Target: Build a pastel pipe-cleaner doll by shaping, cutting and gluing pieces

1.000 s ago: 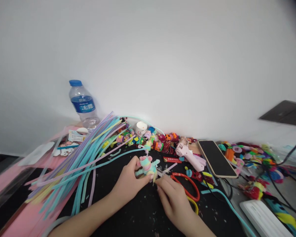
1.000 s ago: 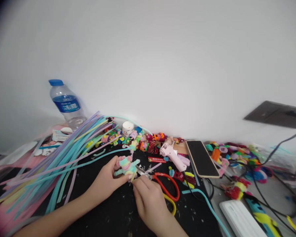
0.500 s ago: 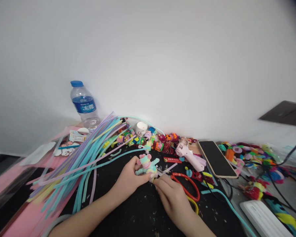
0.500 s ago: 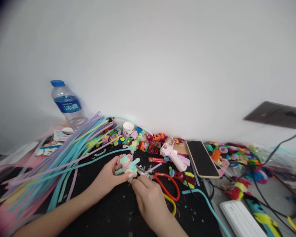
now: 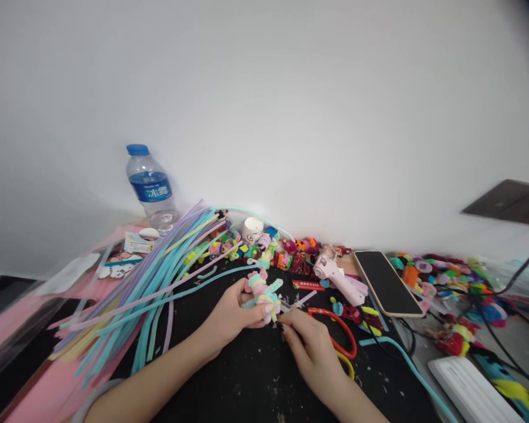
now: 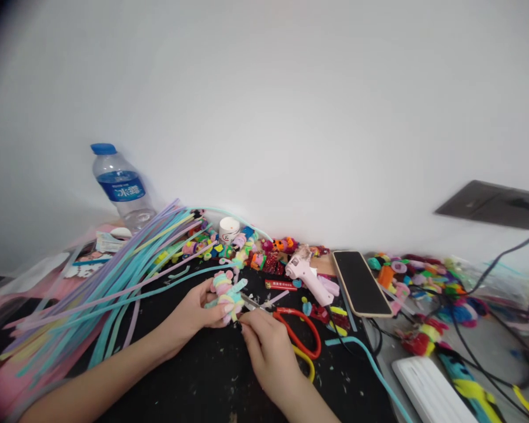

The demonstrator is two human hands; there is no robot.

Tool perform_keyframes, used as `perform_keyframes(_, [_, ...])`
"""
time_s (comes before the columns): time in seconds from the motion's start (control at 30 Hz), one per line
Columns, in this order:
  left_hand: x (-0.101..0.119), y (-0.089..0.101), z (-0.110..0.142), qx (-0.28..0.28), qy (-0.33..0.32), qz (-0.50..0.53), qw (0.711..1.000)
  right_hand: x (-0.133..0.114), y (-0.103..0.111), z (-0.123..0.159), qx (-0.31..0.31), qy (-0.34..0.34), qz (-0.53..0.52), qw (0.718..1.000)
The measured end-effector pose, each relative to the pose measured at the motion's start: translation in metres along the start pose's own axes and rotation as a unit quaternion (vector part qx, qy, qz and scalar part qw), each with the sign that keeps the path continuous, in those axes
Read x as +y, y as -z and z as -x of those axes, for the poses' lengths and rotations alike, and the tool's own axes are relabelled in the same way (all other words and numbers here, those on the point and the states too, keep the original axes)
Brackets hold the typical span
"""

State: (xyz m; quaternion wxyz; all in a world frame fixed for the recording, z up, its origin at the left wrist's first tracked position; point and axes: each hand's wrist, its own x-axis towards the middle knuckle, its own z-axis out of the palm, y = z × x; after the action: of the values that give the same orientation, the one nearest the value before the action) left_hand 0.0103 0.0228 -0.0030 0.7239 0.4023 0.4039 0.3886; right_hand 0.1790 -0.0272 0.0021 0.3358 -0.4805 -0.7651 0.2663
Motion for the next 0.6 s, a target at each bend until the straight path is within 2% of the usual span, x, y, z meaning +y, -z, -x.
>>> perform_keyframes(0.23, [-0.0012,0.0047,0.0009,-0.049,0.019,0.005,0.999,0.0035,-0.0001,-0.0041,0.007,-0.022,-0.049,0.999])
perform_keyframes(0.43, [0.0024,0.0063,0.0014,-0.064,0.027,-0.003,0.998,0.0055,0.0009,-0.0026,-0.002,-0.036,-0.071,0.997])
perform_keyframes(0.6, [-0.0015,0.0070,-0.0023,-0.059,-0.011,-0.030,0.998,0.0046,0.0003,-0.0023,0.000,-0.042,-0.064,0.997])
